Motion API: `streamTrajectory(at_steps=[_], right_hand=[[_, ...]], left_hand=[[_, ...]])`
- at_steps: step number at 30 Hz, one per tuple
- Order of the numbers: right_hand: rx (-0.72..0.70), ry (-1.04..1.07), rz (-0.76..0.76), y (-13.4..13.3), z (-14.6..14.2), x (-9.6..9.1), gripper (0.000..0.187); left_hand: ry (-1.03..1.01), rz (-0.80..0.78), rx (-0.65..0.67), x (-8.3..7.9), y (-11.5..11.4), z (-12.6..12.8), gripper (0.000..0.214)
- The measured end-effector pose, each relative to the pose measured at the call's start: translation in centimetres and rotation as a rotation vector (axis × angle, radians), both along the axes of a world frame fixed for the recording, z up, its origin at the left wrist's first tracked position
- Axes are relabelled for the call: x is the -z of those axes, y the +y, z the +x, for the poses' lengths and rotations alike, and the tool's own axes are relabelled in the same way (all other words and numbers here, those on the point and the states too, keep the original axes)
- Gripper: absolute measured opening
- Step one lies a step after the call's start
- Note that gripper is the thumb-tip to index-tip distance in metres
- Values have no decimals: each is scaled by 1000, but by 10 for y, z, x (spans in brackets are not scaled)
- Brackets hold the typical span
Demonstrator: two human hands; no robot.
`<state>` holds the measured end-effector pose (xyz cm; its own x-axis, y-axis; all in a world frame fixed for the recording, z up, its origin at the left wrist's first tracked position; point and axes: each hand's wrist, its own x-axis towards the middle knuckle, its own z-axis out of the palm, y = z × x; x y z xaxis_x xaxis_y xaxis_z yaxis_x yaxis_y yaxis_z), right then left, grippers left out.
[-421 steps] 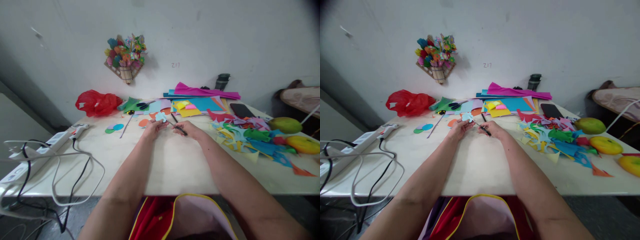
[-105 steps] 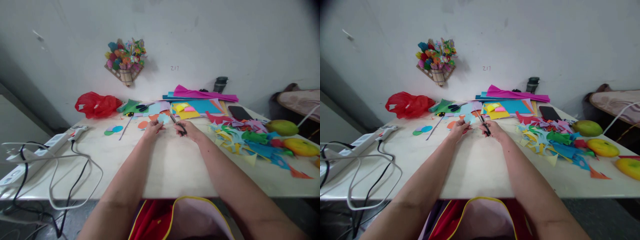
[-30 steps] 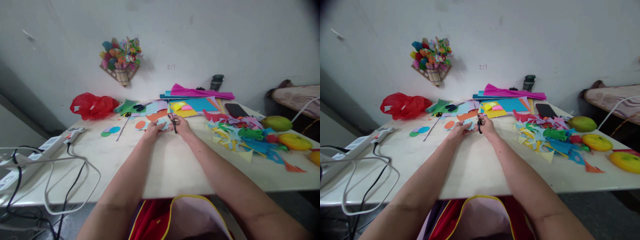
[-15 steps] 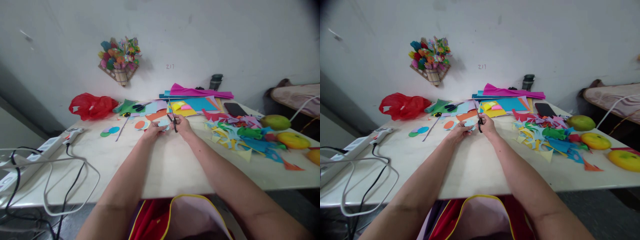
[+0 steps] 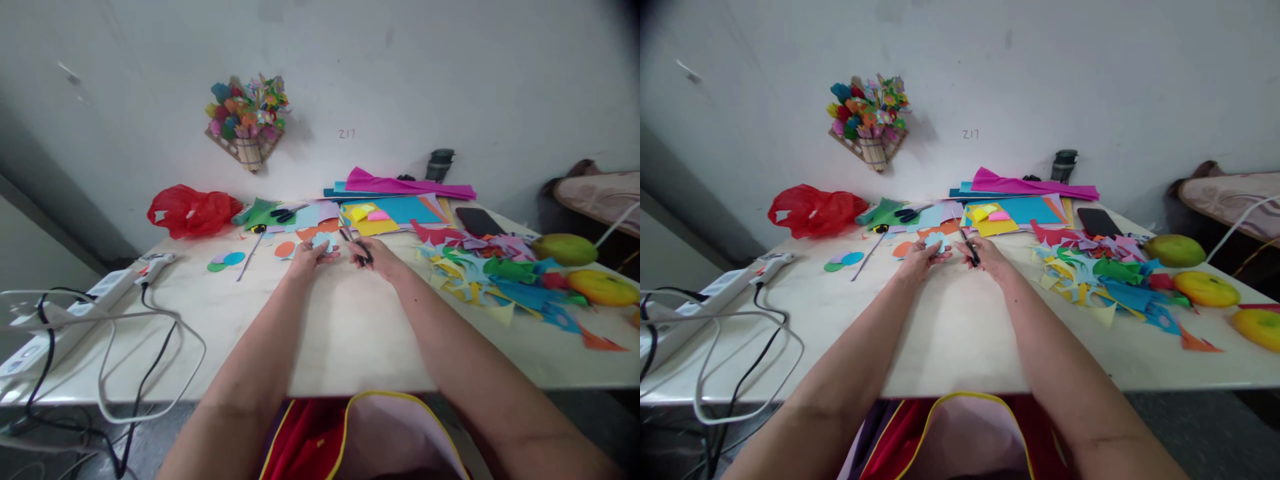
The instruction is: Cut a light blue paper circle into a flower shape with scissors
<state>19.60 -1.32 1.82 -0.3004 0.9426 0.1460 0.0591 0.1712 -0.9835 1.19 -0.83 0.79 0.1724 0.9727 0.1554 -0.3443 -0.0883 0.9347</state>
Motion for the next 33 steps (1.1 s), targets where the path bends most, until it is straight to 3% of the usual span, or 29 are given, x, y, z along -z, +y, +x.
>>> streamTrajectory(at_steps=[10,33], right_hand=[[-178,-215,-41,5,10,7,28],[-226,-262,-57,-2,7,1,24]], left_hand=[[-21,4,-11,3,1,-2,27],[-155,-35,87,6,2,-4,20]])
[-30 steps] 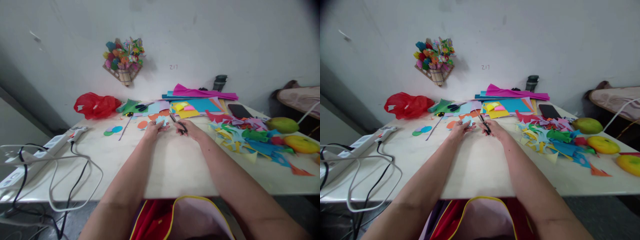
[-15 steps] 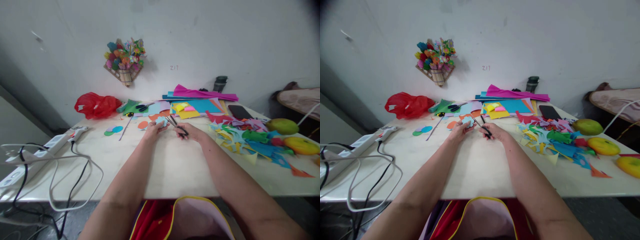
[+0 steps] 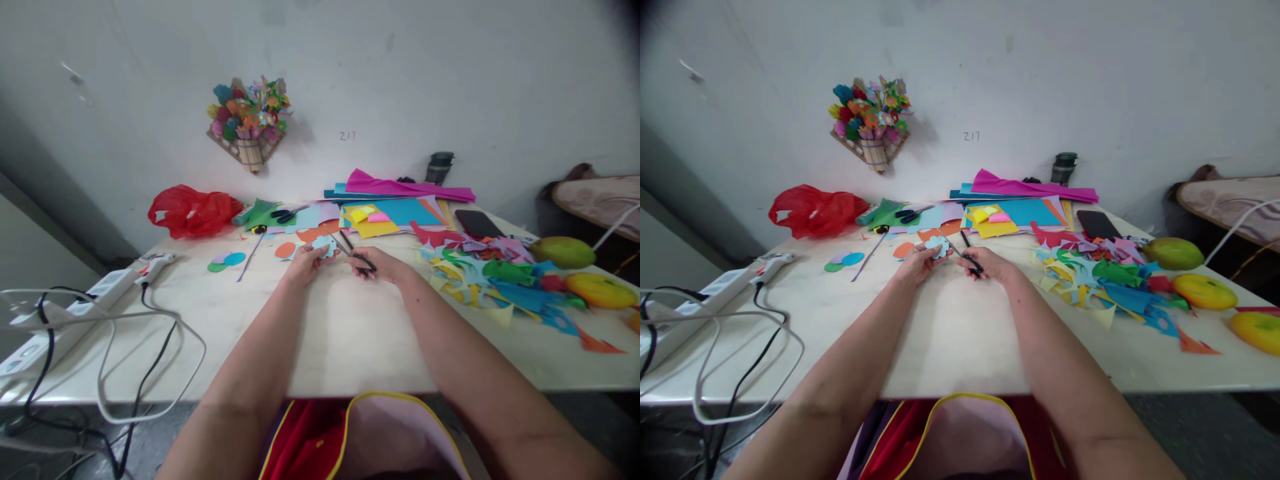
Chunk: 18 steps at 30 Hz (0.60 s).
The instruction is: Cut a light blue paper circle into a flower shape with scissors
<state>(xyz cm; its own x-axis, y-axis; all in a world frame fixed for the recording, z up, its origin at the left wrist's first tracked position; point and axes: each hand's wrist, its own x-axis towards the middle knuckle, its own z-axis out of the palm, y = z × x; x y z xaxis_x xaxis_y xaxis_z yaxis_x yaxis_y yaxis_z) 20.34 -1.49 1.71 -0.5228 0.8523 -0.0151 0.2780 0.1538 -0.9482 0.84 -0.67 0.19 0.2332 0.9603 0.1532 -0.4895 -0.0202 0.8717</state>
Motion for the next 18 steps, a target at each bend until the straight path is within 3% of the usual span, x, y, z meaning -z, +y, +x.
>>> streamTrajectory(at_steps=[18], right_hand=[[-10,-14,-10,-1,0,-2,25]], left_hand=[[22,8,10,-2,-2,0,21]])
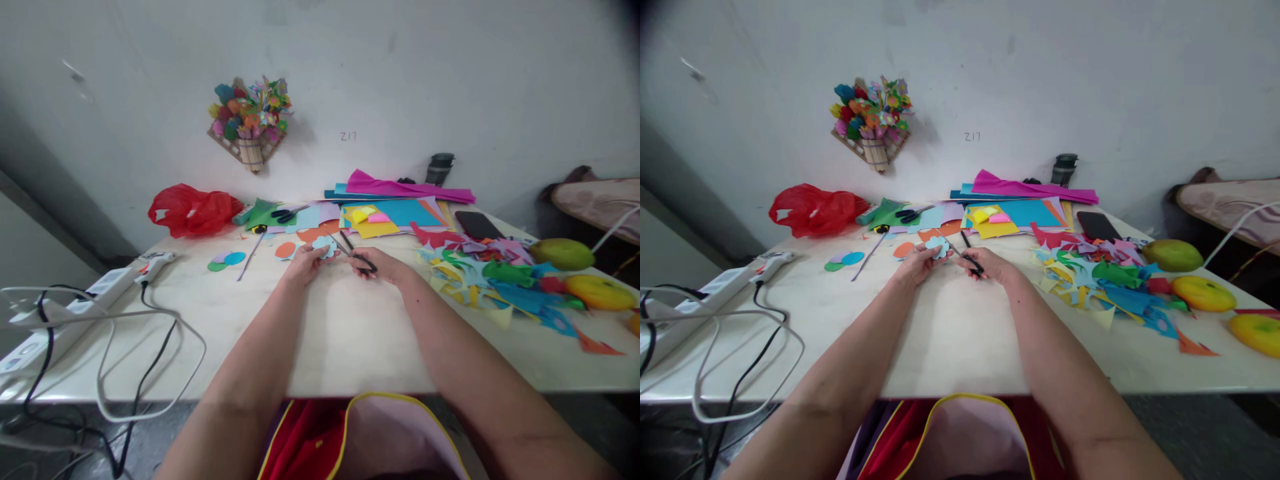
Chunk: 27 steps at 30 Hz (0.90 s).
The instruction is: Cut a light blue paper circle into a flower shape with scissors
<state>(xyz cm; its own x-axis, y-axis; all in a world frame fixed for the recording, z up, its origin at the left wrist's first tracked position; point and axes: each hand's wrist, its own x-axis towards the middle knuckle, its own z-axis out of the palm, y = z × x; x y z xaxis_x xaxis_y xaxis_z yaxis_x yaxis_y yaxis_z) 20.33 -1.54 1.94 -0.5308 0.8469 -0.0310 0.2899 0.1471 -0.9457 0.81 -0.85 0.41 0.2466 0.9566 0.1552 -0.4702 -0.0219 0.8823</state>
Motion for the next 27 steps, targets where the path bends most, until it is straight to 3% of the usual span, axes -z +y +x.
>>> streamTrajectory(at_steps=[27], right_hand=[[7,17,0,-2,-1,2,25]], left_hand=[[15,16,37,1,0,0,20]])
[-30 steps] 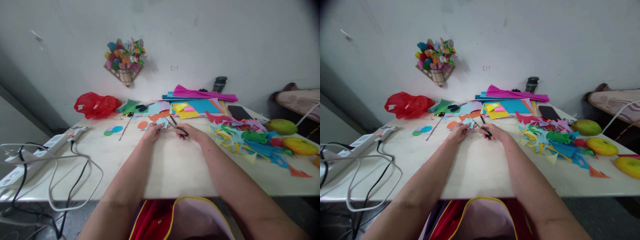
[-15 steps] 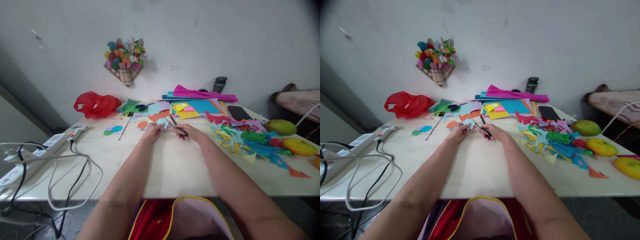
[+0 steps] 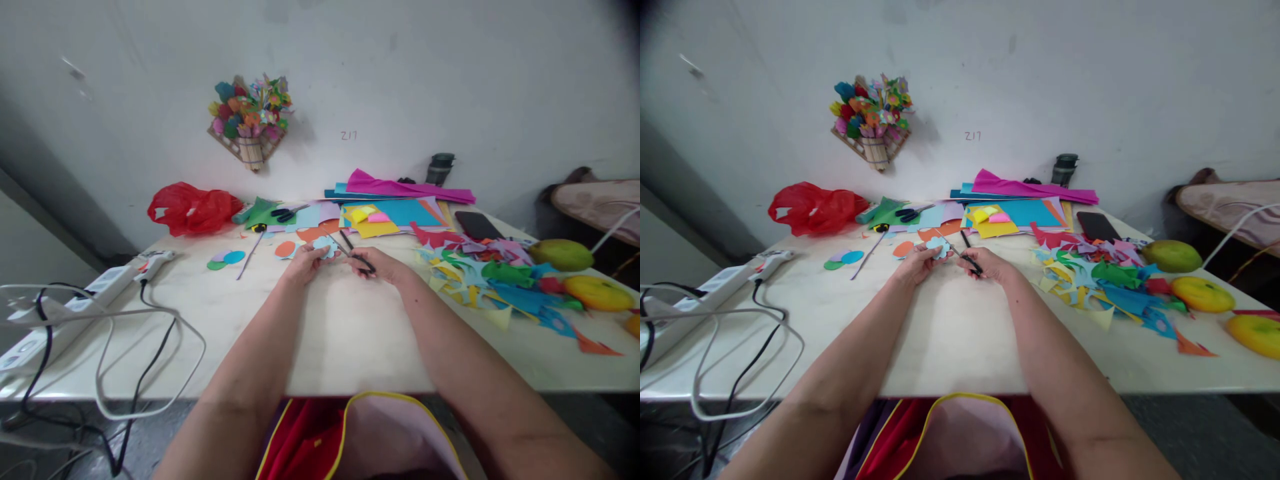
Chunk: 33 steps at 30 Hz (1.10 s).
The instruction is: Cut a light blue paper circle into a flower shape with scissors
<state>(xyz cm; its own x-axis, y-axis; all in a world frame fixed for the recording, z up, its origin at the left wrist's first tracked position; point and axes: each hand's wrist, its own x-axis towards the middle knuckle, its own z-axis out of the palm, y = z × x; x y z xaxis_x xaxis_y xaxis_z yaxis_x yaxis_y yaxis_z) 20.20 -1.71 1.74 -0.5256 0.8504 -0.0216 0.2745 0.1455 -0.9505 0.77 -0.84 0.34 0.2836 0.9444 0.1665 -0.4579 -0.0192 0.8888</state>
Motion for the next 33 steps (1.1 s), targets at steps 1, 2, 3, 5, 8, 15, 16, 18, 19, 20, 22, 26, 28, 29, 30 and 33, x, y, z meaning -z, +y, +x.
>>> streamTrajectory(at_steps=[1,2,3,5,8,15,16,18,19,20,22,26,28,29,30,33], right_hand=[[-1,2,0,0,0,0,24],[0,4,0,0,0,0,24],[1,4,-1,0,0,-1,25],[3,8,-3,-1,0,-2,26],[7,11,-9,-2,-1,-3,25],[4,26,-10,0,-1,-2,24],[2,27,-11,-1,-1,-3,24],[0,26,-16,-2,-1,-4,23],[2,23,-16,-2,-1,-5,23],[5,21,-15,-2,-2,-5,22],[10,28,-22,-2,-2,-5,21],[4,69,-41,-1,-1,-4,18],[1,86,-49,0,-1,-4,18],[1,96,-57,0,-1,-4,18],[2,109,-65,0,-1,-4,17],[11,132,-84,0,-2,-4,17]], left_hand=[[0,0,0,0,0,0,20],[0,1,0,0,0,0,20],[0,2,2,0,0,0,20],[1,6,3,0,0,0,20],[10,11,3,0,0,0,21],[1,0,2,0,0,0,20],[-1,-1,2,0,0,0,20],[1,-7,-4,0,0,0,19],[2,-11,-10,0,0,0,19],[3,-14,-16,0,0,0,19],[-2,-17,-23,0,0,0,20],[-17,-17,-21,1,1,-1,20],[-19,-13,-17,1,2,-1,21],[-20,-13,-15,1,2,-1,21],[-20,-14,-15,1,2,-1,21],[-14,-18,-17,1,2,-1,21]])
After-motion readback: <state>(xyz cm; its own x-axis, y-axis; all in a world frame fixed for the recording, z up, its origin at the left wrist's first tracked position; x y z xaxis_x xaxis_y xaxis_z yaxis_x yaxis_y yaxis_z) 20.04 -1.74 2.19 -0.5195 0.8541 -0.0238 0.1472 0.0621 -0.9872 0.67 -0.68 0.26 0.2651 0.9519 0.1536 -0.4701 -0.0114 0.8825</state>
